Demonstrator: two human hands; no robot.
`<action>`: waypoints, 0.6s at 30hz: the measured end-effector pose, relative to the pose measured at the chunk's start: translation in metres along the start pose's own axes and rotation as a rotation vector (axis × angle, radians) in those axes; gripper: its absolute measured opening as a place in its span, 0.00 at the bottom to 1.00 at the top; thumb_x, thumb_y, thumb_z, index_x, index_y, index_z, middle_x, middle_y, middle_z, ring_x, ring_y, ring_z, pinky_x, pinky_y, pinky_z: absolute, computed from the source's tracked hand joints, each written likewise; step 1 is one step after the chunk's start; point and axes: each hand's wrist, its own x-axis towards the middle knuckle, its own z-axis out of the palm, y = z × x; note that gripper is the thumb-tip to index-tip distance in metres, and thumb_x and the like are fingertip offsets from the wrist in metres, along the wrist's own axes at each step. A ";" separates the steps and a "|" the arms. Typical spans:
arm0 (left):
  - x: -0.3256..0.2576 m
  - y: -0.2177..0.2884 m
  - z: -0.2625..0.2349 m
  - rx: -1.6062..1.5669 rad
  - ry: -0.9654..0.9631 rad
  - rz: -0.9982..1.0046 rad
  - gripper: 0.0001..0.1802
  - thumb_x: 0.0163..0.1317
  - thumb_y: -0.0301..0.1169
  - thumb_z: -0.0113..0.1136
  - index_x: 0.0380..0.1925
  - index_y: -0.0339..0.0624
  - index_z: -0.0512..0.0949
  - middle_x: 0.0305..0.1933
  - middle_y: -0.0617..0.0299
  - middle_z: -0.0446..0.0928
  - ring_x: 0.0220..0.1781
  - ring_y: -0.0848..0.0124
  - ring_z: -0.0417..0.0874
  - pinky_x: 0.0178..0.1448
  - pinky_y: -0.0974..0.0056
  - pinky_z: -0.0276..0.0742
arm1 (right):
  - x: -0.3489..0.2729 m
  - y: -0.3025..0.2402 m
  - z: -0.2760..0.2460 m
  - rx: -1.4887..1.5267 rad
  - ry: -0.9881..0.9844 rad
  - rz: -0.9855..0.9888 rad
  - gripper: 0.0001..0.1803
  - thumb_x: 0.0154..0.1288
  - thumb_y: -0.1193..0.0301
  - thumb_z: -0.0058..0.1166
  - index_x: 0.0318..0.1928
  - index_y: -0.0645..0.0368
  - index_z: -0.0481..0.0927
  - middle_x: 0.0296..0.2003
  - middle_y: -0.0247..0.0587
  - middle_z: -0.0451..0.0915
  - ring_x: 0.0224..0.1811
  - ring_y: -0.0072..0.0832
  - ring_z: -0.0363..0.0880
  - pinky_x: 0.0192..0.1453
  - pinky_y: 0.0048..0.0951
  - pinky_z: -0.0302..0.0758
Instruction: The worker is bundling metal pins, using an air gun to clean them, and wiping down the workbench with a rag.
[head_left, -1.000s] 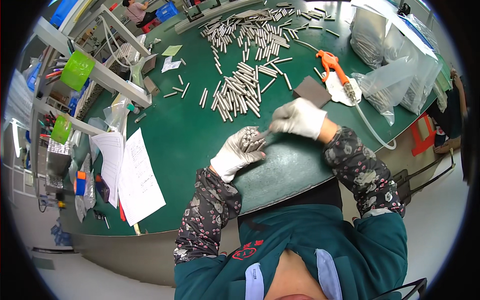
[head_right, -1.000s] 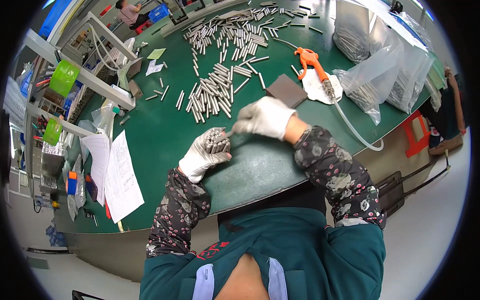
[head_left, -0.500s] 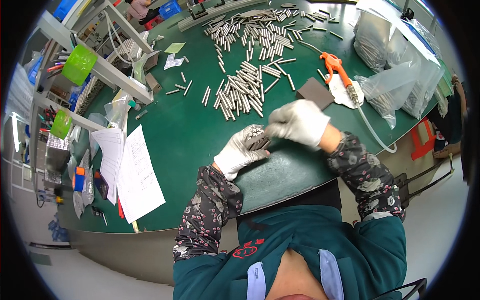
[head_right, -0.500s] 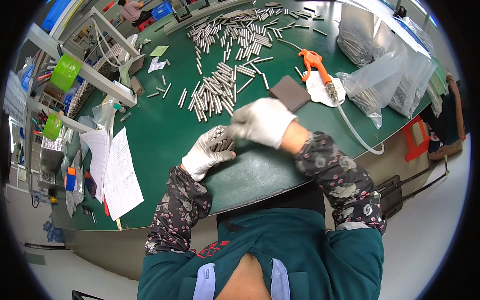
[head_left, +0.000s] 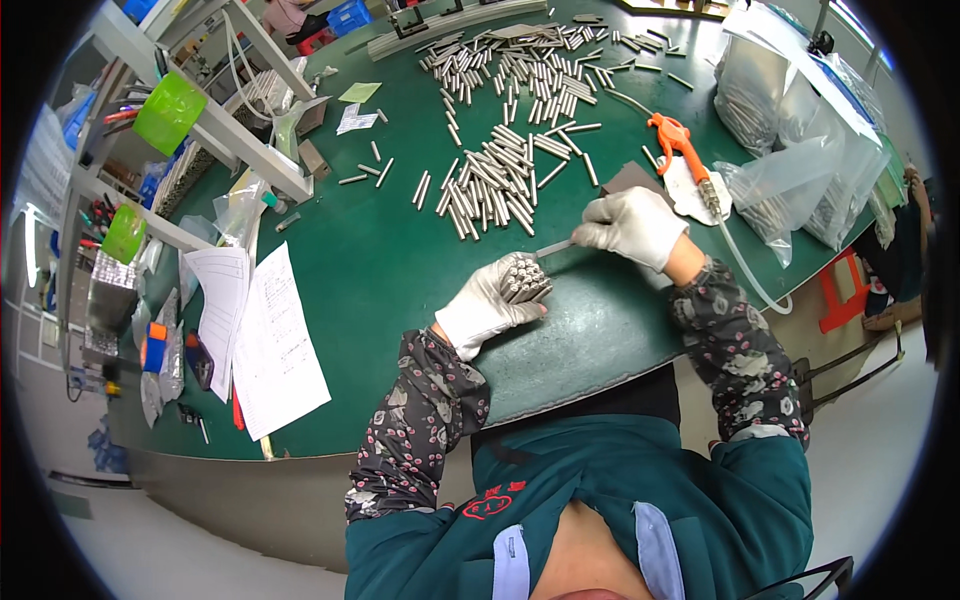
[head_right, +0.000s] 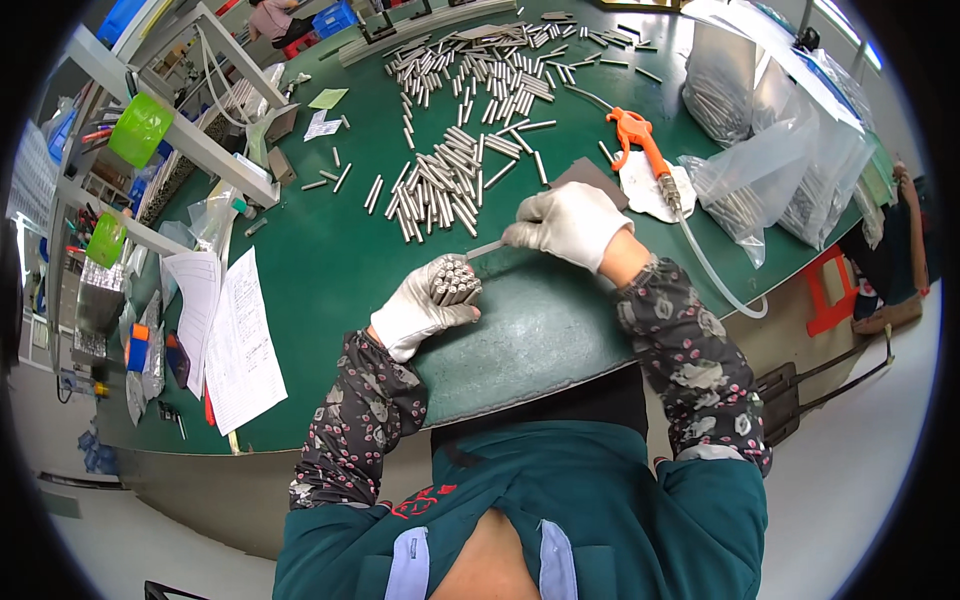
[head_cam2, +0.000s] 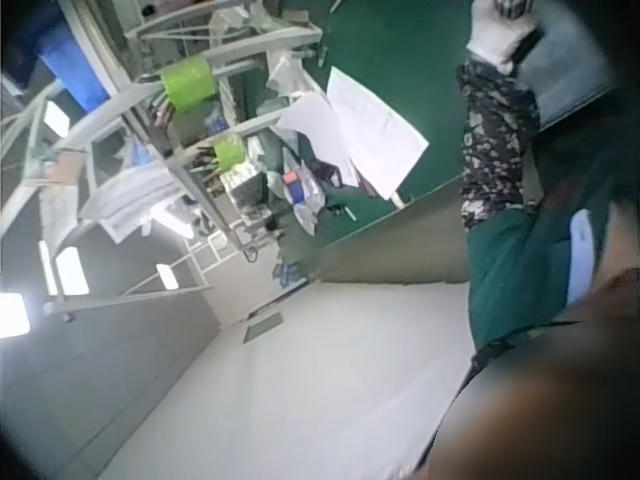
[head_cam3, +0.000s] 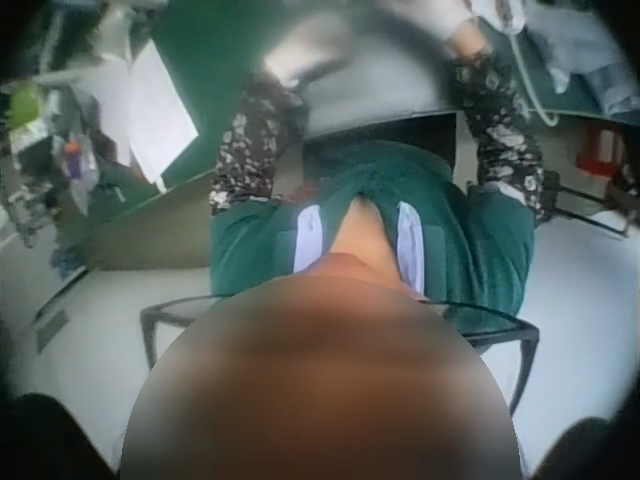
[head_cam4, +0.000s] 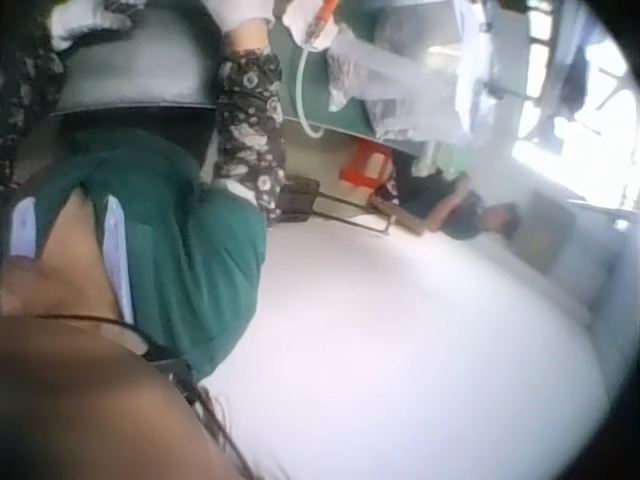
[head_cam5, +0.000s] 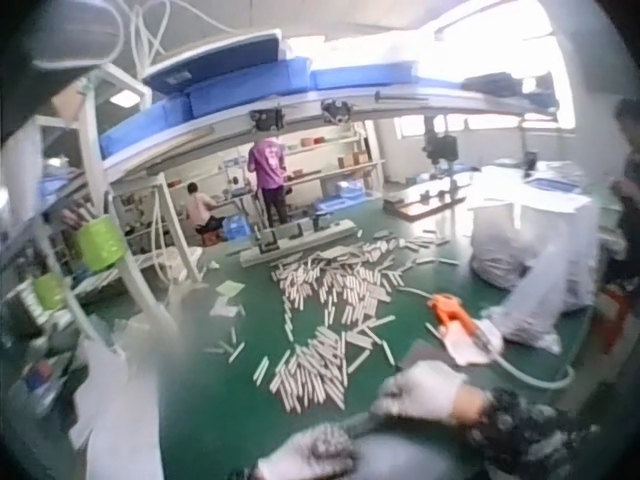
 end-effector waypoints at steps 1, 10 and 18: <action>0.002 0.001 -0.001 0.048 -0.014 -0.023 0.29 0.47 0.13 0.62 0.51 0.40 0.67 0.46 0.67 0.73 0.48 0.79 0.73 0.53 0.74 0.69 | -0.001 -0.005 0.000 0.006 0.025 -0.060 0.14 0.53 0.52 0.53 0.31 0.45 0.83 0.25 0.39 0.80 0.28 0.38 0.78 0.34 0.35 0.75; 0.000 0.005 0.005 -0.084 0.052 0.007 0.30 0.43 0.11 0.64 0.49 0.41 0.70 0.36 0.72 0.70 0.40 0.81 0.71 0.47 0.75 0.69 | 0.005 -0.004 -0.002 0.021 0.048 -0.002 0.15 0.53 0.51 0.54 0.29 0.47 0.83 0.22 0.41 0.79 0.28 0.39 0.79 0.34 0.35 0.75; 0.000 -0.002 0.001 -0.014 0.021 -0.003 0.29 0.46 0.13 0.64 0.50 0.39 0.68 0.42 0.68 0.74 0.45 0.79 0.74 0.52 0.73 0.71 | 0.006 -0.004 -0.002 -0.031 -0.020 0.069 0.16 0.54 0.51 0.52 0.32 0.47 0.83 0.26 0.43 0.80 0.31 0.39 0.79 0.37 0.35 0.75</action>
